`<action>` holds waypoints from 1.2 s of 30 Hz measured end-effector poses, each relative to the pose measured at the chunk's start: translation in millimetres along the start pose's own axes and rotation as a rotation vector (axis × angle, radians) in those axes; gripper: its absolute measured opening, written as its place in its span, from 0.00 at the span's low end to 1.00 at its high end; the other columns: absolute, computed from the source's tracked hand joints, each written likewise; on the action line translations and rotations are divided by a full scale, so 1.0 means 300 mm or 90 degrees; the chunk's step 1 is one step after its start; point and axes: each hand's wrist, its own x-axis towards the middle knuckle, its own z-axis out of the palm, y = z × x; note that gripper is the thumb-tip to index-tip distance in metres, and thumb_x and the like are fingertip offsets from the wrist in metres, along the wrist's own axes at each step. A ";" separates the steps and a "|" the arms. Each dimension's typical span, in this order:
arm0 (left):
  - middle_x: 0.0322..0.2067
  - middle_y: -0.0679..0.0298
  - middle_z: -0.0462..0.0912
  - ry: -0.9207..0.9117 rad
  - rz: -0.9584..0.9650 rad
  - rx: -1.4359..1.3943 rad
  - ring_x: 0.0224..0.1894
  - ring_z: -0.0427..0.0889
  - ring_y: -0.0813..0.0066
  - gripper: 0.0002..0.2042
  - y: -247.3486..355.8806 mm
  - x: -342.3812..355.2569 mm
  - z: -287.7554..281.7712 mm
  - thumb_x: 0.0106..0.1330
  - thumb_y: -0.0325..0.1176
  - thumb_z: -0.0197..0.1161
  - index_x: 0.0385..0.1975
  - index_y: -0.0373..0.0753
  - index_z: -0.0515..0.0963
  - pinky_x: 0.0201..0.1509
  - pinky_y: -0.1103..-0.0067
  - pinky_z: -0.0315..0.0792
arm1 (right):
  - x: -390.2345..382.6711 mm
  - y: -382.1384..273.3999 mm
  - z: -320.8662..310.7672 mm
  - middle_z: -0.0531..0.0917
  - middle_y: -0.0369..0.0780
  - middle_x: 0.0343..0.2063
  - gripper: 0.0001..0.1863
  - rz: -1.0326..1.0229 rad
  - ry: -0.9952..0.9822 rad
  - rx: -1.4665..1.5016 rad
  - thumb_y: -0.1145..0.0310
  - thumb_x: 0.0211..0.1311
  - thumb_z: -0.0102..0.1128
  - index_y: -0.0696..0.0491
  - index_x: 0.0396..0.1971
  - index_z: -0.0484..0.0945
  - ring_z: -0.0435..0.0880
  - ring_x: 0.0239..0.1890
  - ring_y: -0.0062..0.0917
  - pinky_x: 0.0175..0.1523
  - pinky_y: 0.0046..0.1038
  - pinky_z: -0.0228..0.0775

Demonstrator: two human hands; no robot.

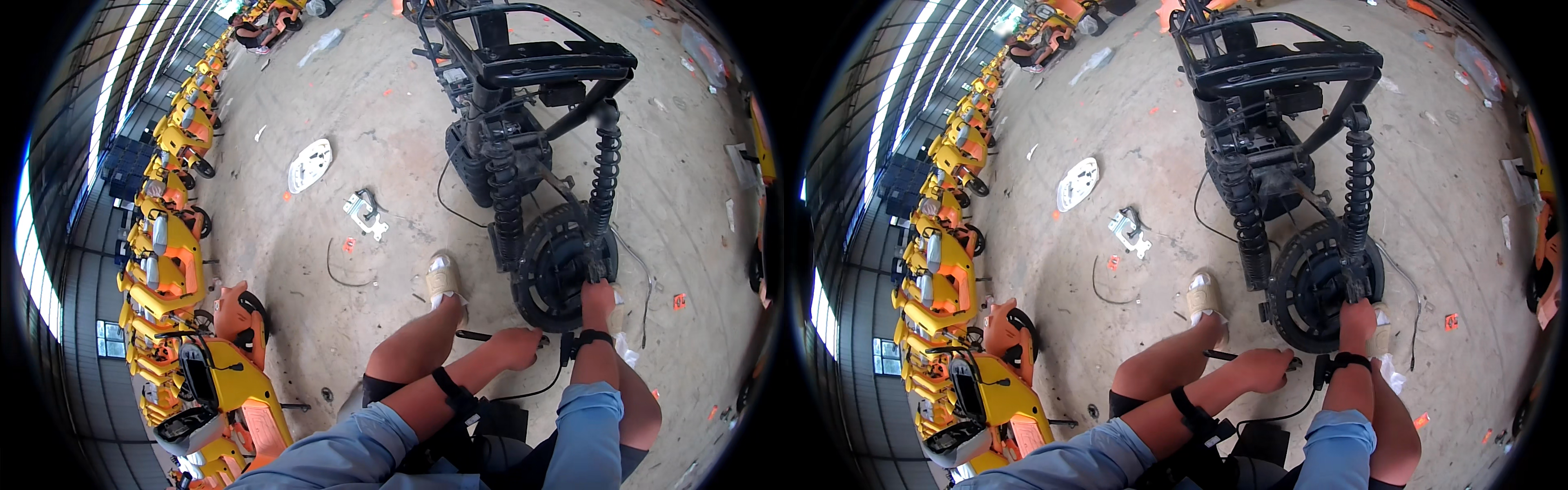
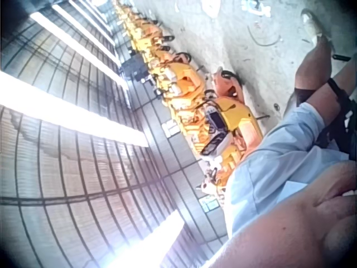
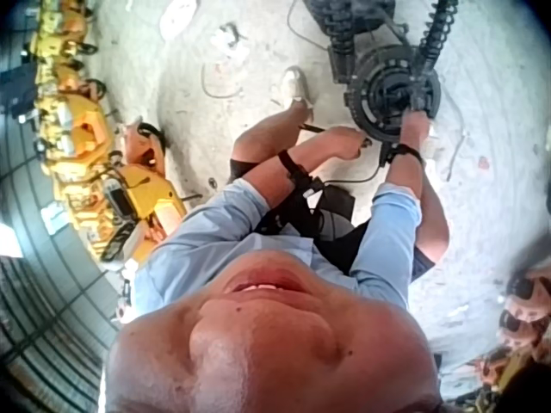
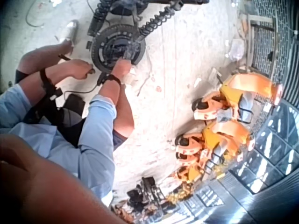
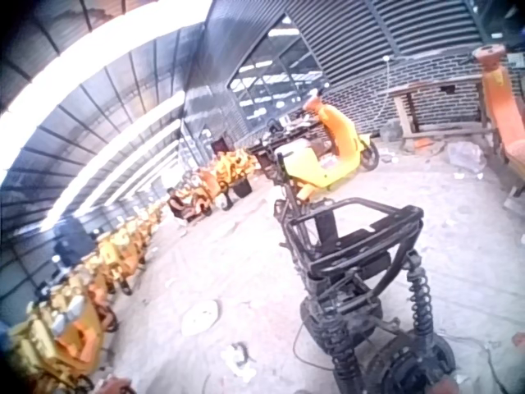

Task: The person works on the rear wheel and suspension of a scooter chassis, using an adjustable wrench to loosen or tighten nuts and bolts while picking up and placing small hardware on the floor.

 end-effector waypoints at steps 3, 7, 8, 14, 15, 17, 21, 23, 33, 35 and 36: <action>0.38 0.45 0.80 0.005 -0.009 0.001 0.43 0.80 0.45 0.19 -0.009 -0.006 0.009 0.58 0.34 0.58 0.47 0.33 0.68 0.45 0.58 0.73 | 0.004 0.001 0.048 0.84 0.54 0.33 0.20 -0.006 0.005 0.041 0.53 0.57 0.58 0.57 0.34 0.82 0.82 0.41 0.52 0.45 0.48 0.74; 0.38 0.46 0.80 -0.002 0.000 0.008 0.43 0.80 0.45 0.19 0.024 -0.001 -0.020 0.58 0.34 0.57 0.47 0.33 0.68 0.45 0.58 0.74 | 0.074 0.082 0.157 0.83 0.54 0.33 0.18 -0.025 0.089 0.129 0.54 0.58 0.59 0.57 0.33 0.81 0.82 0.40 0.52 0.45 0.49 0.74; 0.38 0.46 0.80 -0.007 0.006 0.011 0.43 0.80 0.45 0.19 0.035 0.007 -0.035 0.58 0.34 0.57 0.47 0.33 0.68 0.45 0.58 0.74 | 0.105 0.110 0.177 0.83 0.54 0.33 0.18 -0.041 0.102 0.131 0.55 0.58 0.59 0.57 0.33 0.80 0.81 0.40 0.53 0.45 0.49 0.74; 0.39 0.47 0.80 0.003 -0.029 -0.012 0.43 0.80 0.45 0.18 -0.020 -0.028 0.000 0.58 0.34 0.57 0.47 0.34 0.69 0.45 0.57 0.74 | 0.005 0.065 0.171 0.82 0.56 0.37 0.20 -0.068 0.016 0.110 0.55 0.60 0.57 0.60 0.36 0.79 0.81 0.41 0.54 0.46 0.49 0.74; 0.39 0.47 0.80 0.015 -0.005 -0.004 0.43 0.80 0.45 0.18 -0.004 -0.002 -0.018 0.58 0.34 0.56 0.47 0.34 0.69 0.45 0.57 0.73 | 0.061 0.097 0.175 0.82 0.57 0.38 0.20 -0.074 0.030 0.084 0.56 0.61 0.56 0.60 0.38 0.79 0.81 0.42 0.53 0.47 0.48 0.74; 0.39 0.47 0.80 0.029 0.010 -0.001 0.43 0.80 0.45 0.18 0.010 -0.005 -0.022 0.58 0.34 0.56 0.47 0.34 0.69 0.45 0.57 0.73 | 0.095 0.146 0.221 0.81 0.58 0.40 0.20 -0.093 0.021 0.034 0.58 0.64 0.54 0.62 0.40 0.79 0.81 0.44 0.52 0.48 0.47 0.74; 0.39 0.47 0.80 0.012 -0.023 0.001 0.43 0.80 0.46 0.18 0.010 -0.029 -0.012 0.58 0.32 0.57 0.47 0.33 0.69 0.46 0.58 0.74 | 0.046 0.153 0.215 0.81 0.56 0.40 0.18 -0.230 -0.030 -0.108 0.62 0.66 0.53 0.64 0.42 0.79 0.82 0.42 0.48 0.45 0.43 0.76; 0.41 0.47 0.81 0.009 -0.023 -0.004 0.45 0.81 0.49 0.19 0.033 -0.033 -0.023 0.57 0.31 0.57 0.49 0.33 0.69 0.48 0.61 0.75 | 0.092 0.182 0.227 0.81 0.56 0.38 0.19 -0.249 0.006 -0.112 0.61 0.66 0.54 0.63 0.41 0.80 0.83 0.40 0.48 0.43 0.43 0.76; 0.35 0.46 0.81 0.051 0.006 -0.018 0.39 0.81 0.44 0.17 -0.027 -0.057 0.011 0.58 0.32 0.56 0.46 0.33 0.69 0.42 0.57 0.75 | -0.012 0.081 0.159 0.82 0.54 0.26 0.18 -0.198 0.084 -0.014 0.61 0.64 0.56 0.64 0.32 0.80 0.83 0.30 0.49 0.36 0.46 0.76; 0.35 0.46 0.81 0.036 0.010 -0.011 0.39 0.81 0.45 0.17 -0.011 -0.035 -0.004 0.58 0.33 0.56 0.46 0.33 0.69 0.42 0.57 0.75 | 0.024 0.124 0.153 0.82 0.54 0.25 0.17 -0.205 0.097 -0.064 0.62 0.64 0.56 0.63 0.30 0.81 0.83 0.29 0.48 0.36 0.46 0.76; 0.36 0.47 0.81 0.030 0.008 -0.012 0.40 0.81 0.45 0.17 -0.005 -0.033 -0.016 0.58 0.34 0.57 0.46 0.33 0.69 0.42 0.58 0.75 | 0.024 0.107 0.147 0.82 0.55 0.25 0.17 -0.177 0.084 -0.059 0.62 0.64 0.56 0.63 0.29 0.81 0.83 0.28 0.48 0.35 0.45 0.76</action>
